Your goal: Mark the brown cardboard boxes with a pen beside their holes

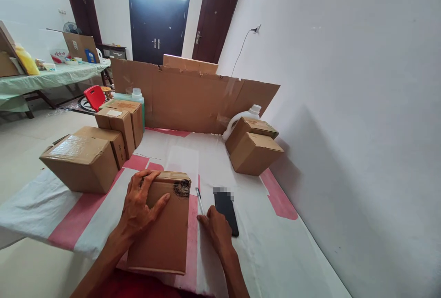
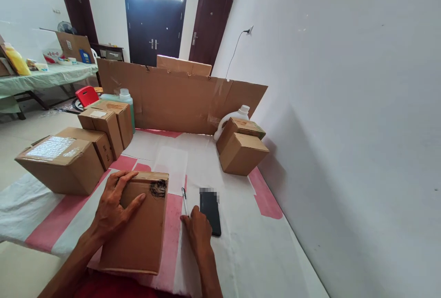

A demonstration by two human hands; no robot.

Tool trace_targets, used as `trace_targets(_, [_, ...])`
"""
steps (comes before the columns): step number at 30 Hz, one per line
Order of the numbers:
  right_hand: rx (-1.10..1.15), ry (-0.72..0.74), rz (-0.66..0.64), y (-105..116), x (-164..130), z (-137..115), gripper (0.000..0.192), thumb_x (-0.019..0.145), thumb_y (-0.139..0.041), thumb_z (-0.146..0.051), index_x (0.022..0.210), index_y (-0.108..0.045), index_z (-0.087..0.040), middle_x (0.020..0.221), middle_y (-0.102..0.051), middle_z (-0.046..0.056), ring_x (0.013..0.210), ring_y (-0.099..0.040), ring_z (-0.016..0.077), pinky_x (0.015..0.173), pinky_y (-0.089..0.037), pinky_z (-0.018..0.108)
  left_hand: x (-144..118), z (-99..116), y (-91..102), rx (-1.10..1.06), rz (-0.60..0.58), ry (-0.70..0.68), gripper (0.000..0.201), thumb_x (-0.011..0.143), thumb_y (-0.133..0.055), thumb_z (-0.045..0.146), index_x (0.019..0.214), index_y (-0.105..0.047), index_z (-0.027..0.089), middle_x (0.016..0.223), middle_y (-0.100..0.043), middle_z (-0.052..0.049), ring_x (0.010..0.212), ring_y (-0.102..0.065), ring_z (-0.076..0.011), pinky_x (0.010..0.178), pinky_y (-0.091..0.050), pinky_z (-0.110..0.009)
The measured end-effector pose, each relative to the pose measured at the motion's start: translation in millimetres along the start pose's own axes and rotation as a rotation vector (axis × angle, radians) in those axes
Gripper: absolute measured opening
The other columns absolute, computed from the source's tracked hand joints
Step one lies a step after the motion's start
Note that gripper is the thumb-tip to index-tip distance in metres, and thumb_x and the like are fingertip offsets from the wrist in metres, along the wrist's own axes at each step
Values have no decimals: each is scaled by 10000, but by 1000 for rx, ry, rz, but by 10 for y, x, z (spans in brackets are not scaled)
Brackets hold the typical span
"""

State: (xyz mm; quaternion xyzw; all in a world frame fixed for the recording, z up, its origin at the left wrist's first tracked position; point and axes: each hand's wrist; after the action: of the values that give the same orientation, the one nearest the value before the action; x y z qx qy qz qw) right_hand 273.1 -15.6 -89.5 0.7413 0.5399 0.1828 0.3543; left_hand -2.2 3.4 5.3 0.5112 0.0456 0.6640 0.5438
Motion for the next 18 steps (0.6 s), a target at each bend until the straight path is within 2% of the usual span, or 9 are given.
trace_targets(2, [57, 5, -20, 10, 2, -45, 263, 712, -772, -262, 570, -553, -233, 587, -631, 20, 612, -603, 202, 600, -318, 289, -19, 14, 7, -6, 1, 2, 484, 952, -656, 383, 1394, -505, 255, 1311, -526, -112, 1220, -556, -311, 1060, -500, -502])
trace_targets(4, [146, 19, -36, 114, 9, -104, 309, 761, -733, -356, 564, -529, -234, 554, -613, 14, 573, -590, 190, 581, -342, 285, -35, 30, 10, -11, 4, 2, 496, 950, -658, 370, 1404, -495, 255, 1318, -522, -111, 1228, -550, -308, 1067, -493, -495])
trace_targets(6, [255, 32, -31, 281, -22, -222, 340, 869, -596, -522, 684, -554, -239, 565, -607, -1, 543, -582, 185, 545, -370, 281, -41, 41, 9, -14, 3, 2, 507, 946, -666, 367, 1407, -488, 252, 1320, -521, -112, 1236, -542, -307, 1075, -487, -492])
trace_targets(8, [527, 64, 2, 454, -113, -426, 364, 912, -522, -604, 866, -576, -247, 648, -647, -7, 576, -614, 186, 523, -398, 273, -37, 44, 4, -17, 3, 1, 509, 940, -674, 365, 1401, -489, 253, 1317, -523, -111, 1236, -541, -306, 1081, -482, -490])
trace_targets(10, [883, 133, 24, 568, -247, -691, 342, 876, -651, -577, 973, -604, -252, 765, -708, 9, 653, -658, 187, 536, -433, 267, -28, 42, -1, -22, -4, 5, 508, 937, -675, 357, 1399, -489, 258, 1320, -523, -111, 1238, -545, -304, 1085, -480, -488])
trace_targets(12, [1098, 235, 11, 583, -380, -954, 306, 832, -773, -481, 983, -670, -236, 839, -747, 35, 695, -673, 184, 564, -464, 273, -19, 41, -2, -28, -7, 13, 507, 935, -673, 354, 1398, -488, 261, 1319, -523, -111, 1237, -548, -305, 1089, -479, -494])
trace_targets(15, [1038, 381, -24, 449, -495, -1219, 217, 885, -752, -412, 968, -737, -212, 828, -748, 36, 652, -633, 151, 595, -495, 285, -17, 46, 0, -25, -7, 13, 515, 925, -682, 352, 1393, -485, 268, 1313, -523, -111, 1228, -552, -311, 1082, -482, -506])
trace_targets(18, [920, 437, -3, 302, -511, -1303, 195, 918, -724, -403, 970, -743, -216, 795, -724, 20, 643, -615, 144, 587, -504, 271, -26, 53, 1, -23, -1, 16, 523, 924, -684, 337, 1400, -478, 268, 1316, -522, -112, 1224, -553, -309, 1070, -487, -500])
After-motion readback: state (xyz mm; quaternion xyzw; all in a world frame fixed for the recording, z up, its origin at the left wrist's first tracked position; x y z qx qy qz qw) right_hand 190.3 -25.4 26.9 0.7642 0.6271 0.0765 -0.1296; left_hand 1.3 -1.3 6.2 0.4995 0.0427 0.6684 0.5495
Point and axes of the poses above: each hand's wrist, its own x-axis towards the middle knuckle, its own y-axis out of the back of the hand, z = x × y
